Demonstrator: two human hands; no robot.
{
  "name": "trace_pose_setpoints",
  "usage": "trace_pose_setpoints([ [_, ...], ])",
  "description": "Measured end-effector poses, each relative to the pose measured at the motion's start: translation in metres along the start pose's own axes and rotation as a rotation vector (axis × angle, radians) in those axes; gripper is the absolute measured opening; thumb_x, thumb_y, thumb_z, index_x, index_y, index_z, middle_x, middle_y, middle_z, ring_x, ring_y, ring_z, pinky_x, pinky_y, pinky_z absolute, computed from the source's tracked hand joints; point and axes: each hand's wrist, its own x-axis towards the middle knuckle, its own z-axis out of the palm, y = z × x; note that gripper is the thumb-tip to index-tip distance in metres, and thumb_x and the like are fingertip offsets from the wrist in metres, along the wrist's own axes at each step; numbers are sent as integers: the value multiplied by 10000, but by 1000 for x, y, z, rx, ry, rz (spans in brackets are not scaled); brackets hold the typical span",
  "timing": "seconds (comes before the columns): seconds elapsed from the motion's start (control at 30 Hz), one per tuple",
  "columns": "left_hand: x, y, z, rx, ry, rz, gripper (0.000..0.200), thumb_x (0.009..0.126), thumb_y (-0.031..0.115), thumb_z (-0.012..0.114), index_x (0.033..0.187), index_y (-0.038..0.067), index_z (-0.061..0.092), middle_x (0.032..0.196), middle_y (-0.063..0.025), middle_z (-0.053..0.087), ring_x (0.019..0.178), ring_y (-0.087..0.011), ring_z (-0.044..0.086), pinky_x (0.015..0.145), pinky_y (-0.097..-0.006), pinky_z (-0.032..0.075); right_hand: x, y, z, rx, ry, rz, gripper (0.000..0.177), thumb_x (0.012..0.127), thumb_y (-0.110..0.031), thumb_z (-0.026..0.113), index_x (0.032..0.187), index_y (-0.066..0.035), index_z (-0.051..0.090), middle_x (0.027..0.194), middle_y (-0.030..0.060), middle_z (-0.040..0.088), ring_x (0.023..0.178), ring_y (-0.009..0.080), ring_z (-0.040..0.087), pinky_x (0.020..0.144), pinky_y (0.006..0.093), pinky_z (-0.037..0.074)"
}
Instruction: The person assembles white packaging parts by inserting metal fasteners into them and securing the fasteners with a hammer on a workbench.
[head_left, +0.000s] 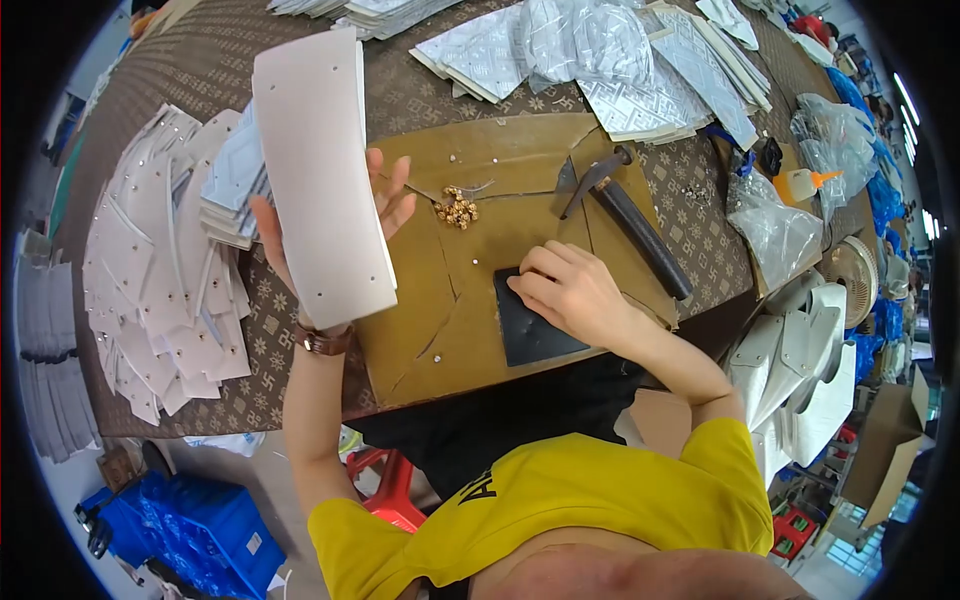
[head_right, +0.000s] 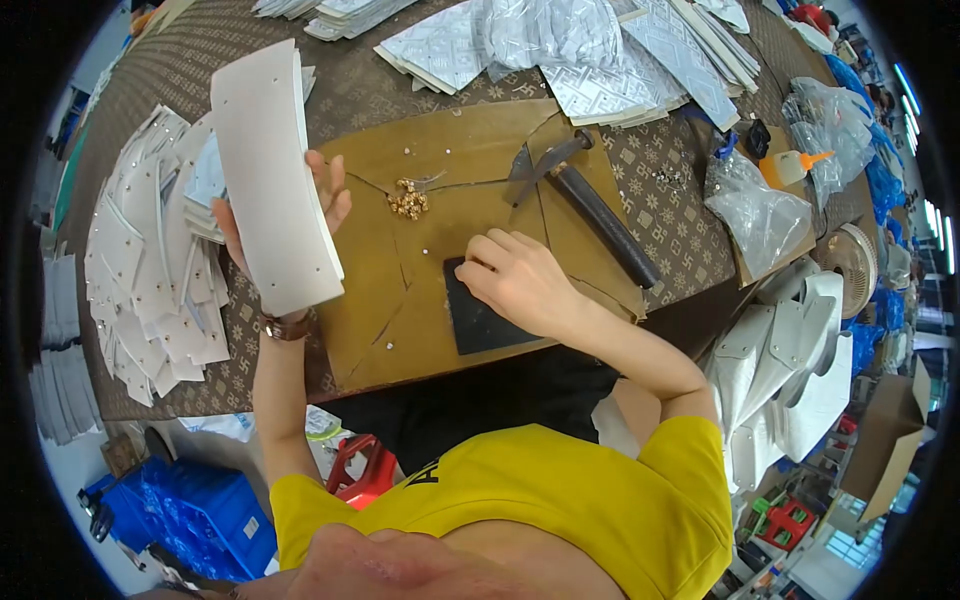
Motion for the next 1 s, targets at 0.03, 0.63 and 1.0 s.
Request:
trace_pose_setpoints([
  [0.03,6,3,-10,-7,10,0,846,982,580,616,1608,62,383,1641,-254,329,1191,-272,586,890,-392,552,-5,-1,3,-19,39,-6,93,853,-53,778,916,-70,711,891,57,631,808,277,633,687,382,531],
  [0.63,-1,-13,-19,1730,-1001,15,288,833,274,863,1110,207,821,902,-25,663,775,-244,681,702,-330,531,-39,-27,-10,999,213,750,172,1064,-59,640,1221,-25,581,970,34,702,777,47,644,623,213,521],
  [1.0,-10,-30,-14,1784,-967,26,361,809,272,861,1164,240,801,1200,-61,596,893,-275,701,768,-400,559,-32,-25,0,586,167,651,92,1004,-44,720,1084,2,727,879,32,720,711,49,618,622,225,491],
])
